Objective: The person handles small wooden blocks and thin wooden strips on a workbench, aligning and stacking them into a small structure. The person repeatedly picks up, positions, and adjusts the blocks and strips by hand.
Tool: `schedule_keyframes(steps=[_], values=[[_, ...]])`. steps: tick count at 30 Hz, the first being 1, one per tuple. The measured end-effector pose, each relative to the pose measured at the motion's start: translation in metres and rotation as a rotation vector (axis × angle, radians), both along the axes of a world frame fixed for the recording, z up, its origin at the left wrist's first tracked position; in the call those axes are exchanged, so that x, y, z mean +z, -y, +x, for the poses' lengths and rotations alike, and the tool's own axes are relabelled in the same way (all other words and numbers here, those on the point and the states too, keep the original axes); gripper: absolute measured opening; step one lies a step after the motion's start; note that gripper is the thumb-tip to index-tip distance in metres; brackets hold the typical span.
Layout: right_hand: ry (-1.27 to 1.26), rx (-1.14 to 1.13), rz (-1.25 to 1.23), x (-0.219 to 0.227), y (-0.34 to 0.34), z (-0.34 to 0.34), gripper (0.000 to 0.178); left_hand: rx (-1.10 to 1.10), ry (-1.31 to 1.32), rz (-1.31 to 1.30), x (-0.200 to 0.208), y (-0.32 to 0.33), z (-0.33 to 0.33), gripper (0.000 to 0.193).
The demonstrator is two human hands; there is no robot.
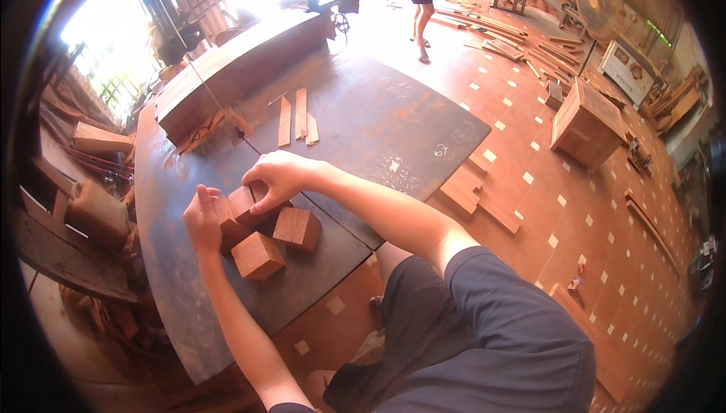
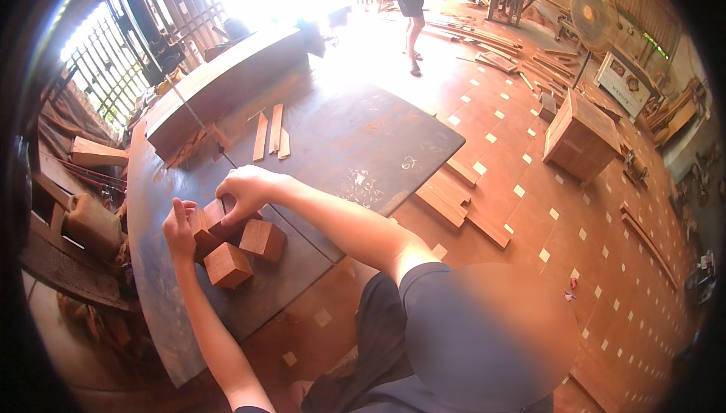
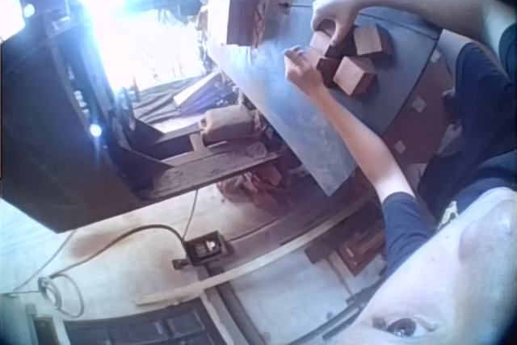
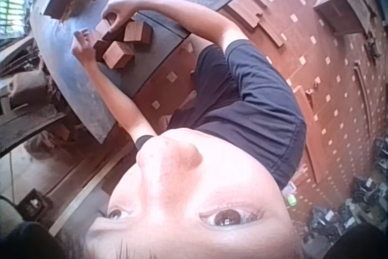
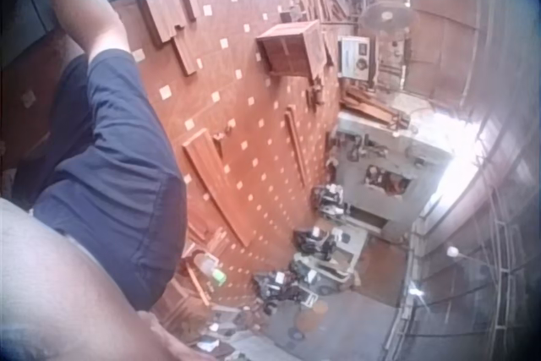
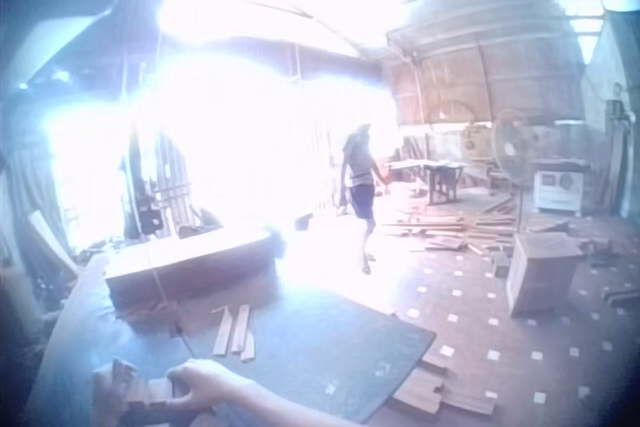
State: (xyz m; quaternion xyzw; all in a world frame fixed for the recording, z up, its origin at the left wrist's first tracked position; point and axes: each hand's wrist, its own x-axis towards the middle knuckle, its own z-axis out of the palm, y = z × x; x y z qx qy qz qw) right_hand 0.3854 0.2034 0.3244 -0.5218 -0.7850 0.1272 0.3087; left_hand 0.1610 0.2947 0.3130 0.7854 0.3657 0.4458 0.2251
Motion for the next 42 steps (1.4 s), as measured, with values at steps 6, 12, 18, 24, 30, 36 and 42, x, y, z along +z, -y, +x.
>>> schedule_keyframes(steps=[6,12,18,24,30,36,42], values=[[-0.037,0.022,0.057,0.002,-0.001,-0.004,0.065,0.087,-0.091,-0.014,-0.001,-0.003,-0.002,0.072],[-0.035,0.027,0.043,-0.003,-0.003,0.002,0.065,0.230,-0.073,0.023,-0.001,0.003,0.007,0.071],[-0.066,0.035,0.079,-0.008,-0.004,0.007,0.064,0.241,-0.099,0.005,0.009,0.013,0.012,0.062],[-0.114,0.057,0.074,-0.001,-0.005,0.008,0.065,0.208,-0.097,0.120,0.005,0.009,0.010,0.052],[-0.258,0.046,-0.106,-0.006,-0.007,0.009,0.057,0.193,-0.099,0.062,0.005,0.004,0.000,0.045],[-0.356,-0.032,-0.010,-0.009,-0.012,0.004,0.056,-0.010,0.144,-0.224,0.011,-0.004,-0.013,0.026],[-0.448,-0.044,-0.025,-0.004,-0.008,0.008,0.054,-0.093,0.180,-0.341,0.009,-0.009,-0.018,0.018]])
